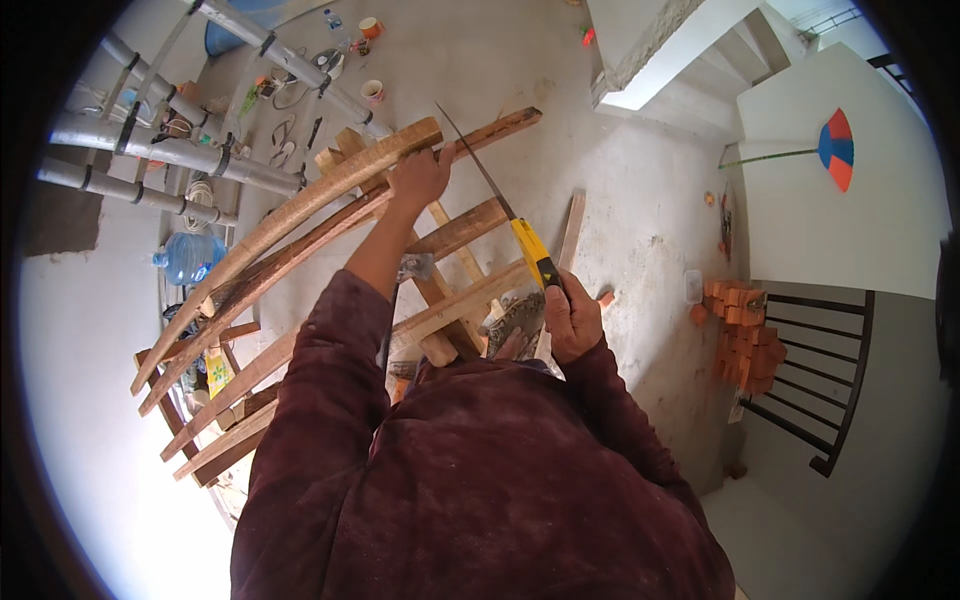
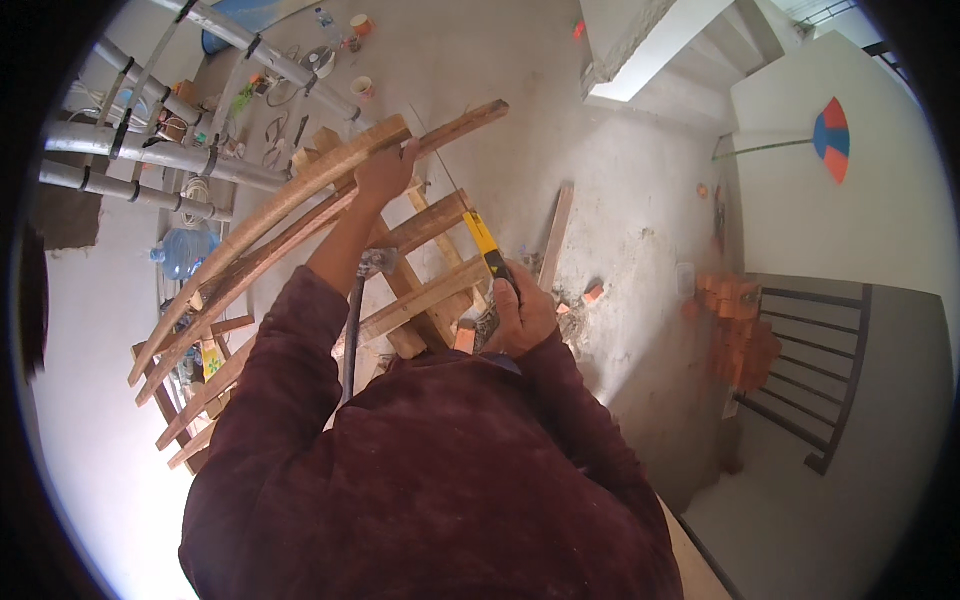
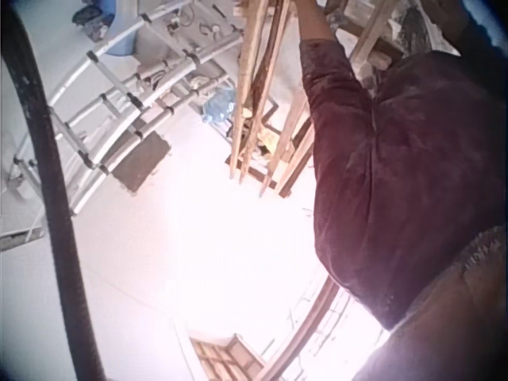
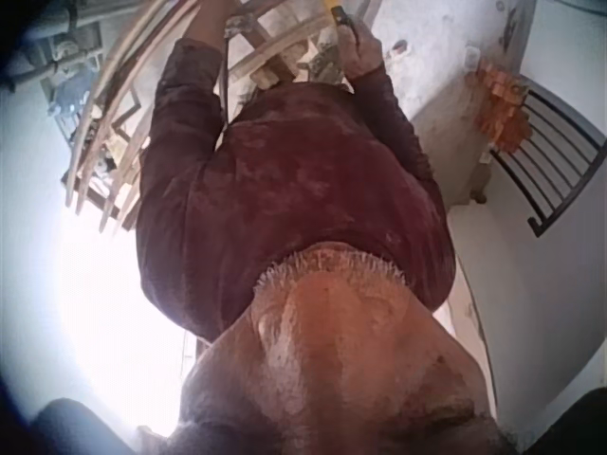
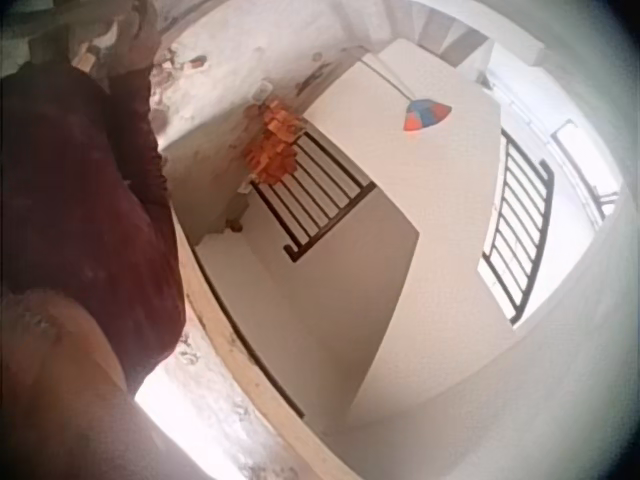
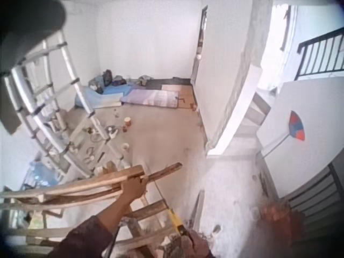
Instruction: The person saws through a wooden beam, moves pieces of a wooden structure, and hammers a nail into a joint.
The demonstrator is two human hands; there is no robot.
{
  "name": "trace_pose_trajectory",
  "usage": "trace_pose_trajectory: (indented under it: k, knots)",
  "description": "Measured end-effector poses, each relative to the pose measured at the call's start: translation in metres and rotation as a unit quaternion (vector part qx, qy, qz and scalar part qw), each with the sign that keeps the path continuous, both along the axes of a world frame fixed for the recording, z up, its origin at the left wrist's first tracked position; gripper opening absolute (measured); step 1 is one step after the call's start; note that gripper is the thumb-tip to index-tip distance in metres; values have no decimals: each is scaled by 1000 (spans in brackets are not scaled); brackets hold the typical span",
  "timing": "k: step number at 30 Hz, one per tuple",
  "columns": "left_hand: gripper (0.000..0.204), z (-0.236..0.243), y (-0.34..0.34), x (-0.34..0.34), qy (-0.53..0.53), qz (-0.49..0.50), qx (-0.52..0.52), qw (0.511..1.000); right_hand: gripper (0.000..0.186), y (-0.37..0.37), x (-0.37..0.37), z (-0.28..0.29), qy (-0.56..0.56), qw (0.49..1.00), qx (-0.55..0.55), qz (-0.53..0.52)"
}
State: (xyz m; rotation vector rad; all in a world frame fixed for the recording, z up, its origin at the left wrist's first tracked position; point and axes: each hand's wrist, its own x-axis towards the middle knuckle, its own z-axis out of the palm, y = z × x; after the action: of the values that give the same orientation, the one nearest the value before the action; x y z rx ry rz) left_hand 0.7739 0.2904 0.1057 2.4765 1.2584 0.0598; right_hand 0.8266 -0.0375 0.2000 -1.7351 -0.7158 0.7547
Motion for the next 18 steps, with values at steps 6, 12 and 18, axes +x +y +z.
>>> trace_pose_trajectory:
  k: [6, 12, 18]
  knots:
    - [88, 8, 8, 11, 44, 47, -82, 995, 38, -10, 8, 14, 38, 999, 9, 21]
    - [88, -13, 17, 18, 16, 40, -71, 997, 37, -10, 22, 16, 45, 998, 3, 45]
    - [82, -4, 15, 12, 56, 68, -33, 996, 33, -22, 19, 41, -7, 996, -39, 80]
